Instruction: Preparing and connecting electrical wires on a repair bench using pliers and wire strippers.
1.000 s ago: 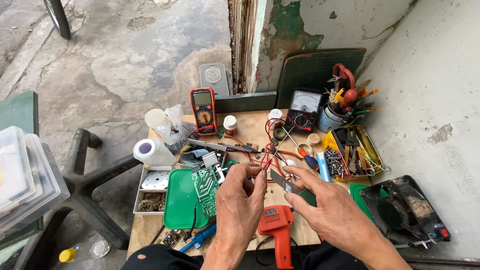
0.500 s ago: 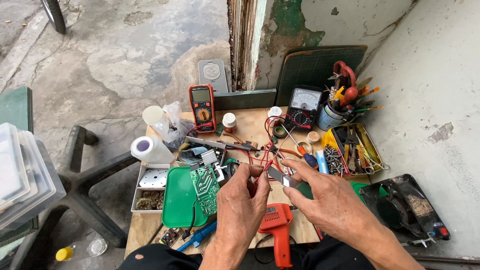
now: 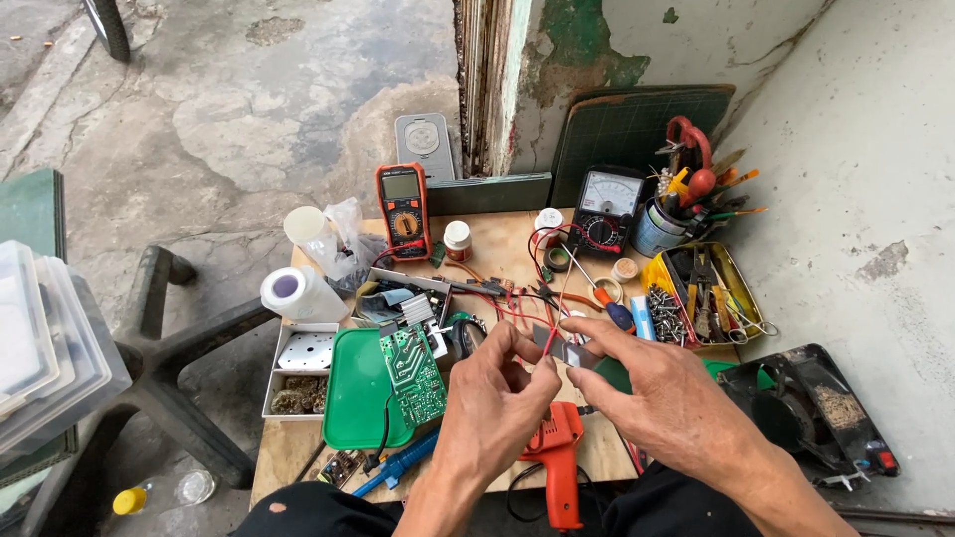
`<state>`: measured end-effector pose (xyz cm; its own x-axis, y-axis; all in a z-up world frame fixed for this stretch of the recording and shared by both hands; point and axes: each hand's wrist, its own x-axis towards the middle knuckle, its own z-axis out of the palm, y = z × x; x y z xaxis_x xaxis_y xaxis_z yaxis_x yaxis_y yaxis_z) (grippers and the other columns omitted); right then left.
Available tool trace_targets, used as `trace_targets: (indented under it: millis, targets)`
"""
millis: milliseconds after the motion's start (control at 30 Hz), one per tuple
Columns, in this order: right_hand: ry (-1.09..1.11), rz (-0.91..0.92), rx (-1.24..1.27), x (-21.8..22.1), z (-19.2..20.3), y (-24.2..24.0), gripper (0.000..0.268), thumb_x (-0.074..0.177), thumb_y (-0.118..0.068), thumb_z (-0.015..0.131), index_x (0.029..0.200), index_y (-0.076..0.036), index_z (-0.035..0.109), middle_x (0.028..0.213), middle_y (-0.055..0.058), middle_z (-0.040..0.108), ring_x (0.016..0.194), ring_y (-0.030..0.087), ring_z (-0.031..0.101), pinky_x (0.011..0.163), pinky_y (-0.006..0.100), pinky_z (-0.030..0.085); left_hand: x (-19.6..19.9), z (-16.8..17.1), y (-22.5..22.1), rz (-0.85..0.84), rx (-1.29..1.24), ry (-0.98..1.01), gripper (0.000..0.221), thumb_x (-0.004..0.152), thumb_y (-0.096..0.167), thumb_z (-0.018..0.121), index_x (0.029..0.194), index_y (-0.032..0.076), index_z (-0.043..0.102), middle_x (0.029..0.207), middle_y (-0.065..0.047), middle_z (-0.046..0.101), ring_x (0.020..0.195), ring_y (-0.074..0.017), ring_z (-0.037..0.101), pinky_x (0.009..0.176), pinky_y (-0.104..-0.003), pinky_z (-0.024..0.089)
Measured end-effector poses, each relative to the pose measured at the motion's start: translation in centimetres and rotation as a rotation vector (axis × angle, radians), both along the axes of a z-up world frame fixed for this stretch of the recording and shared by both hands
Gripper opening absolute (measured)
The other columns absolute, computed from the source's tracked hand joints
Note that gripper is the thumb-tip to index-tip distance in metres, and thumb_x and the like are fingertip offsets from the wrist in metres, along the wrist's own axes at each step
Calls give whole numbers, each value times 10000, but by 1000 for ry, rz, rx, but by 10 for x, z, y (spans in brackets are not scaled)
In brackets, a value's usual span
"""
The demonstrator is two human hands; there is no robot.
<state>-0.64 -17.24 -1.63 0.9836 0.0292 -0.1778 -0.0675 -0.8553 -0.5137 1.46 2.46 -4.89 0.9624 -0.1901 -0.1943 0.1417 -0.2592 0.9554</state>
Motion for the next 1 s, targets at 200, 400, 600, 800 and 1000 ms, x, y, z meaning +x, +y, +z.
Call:
trace_targets:
  millis: [200, 400, 600, 800, 1000]
  targets:
    - [-374, 163, -58, -6, -20, -7, 478, 950, -272, 779, 1410, -180, 684, 1241, -68, 857, 787, 232, 806, 703, 413, 571, 0, 5, -3, -18, -59, 105, 151, 1037, 281, 687, 966, 148, 675, 694, -39, 752, 625, -117, 681, 683, -319, 596]
    - [-213, 18, -43, -2, -22, 0, 351, 990, -372, 721, 1298, -244, 611, 1173, -60, 901, 1136, 235, 844, 822, 421, 614, -2, -11, -6, -65, -17, -41, 175, 1125, 282, 615, 1041, 129, 630, 671, -24, 643, 586, -145, 526, 585, -346, 475]
    - [-54, -143, 36, 5, -20, 19, 349, 1022, -411, 655, 1301, -222, 564, 1181, -59, 906, 1035, 339, 815, 862, 447, 572, 0, -18, -10, -49, 5, -135, 148, 1134, 263, 596, 1059, 138, 616, 711, -8, 622, 613, -156, 522, 607, -360, 463]
    - [-40, -429, -66, 33, -13, -14, 326, 1108, -441, 543, 1309, -184, 557, 1152, 132, 829, 907, 452, 811, 923, 569, 540, -24, -19, -13, -173, 21, -185, 141, 1151, 248, 567, 1082, 131, 607, 767, -5, 676, 628, -153, 611, 581, -367, 519]
    - [216, -589, 367, 9, 23, 2, 487, 1060, -373, 606, 1494, -156, 641, 1236, 137, 825, 783, 283, 731, 694, 433, 609, -13, 14, 7, -20, -39, 26, 207, 1107, 356, 632, 1053, 157, 649, 787, -18, 782, 708, -121, 699, 683, -313, 574]
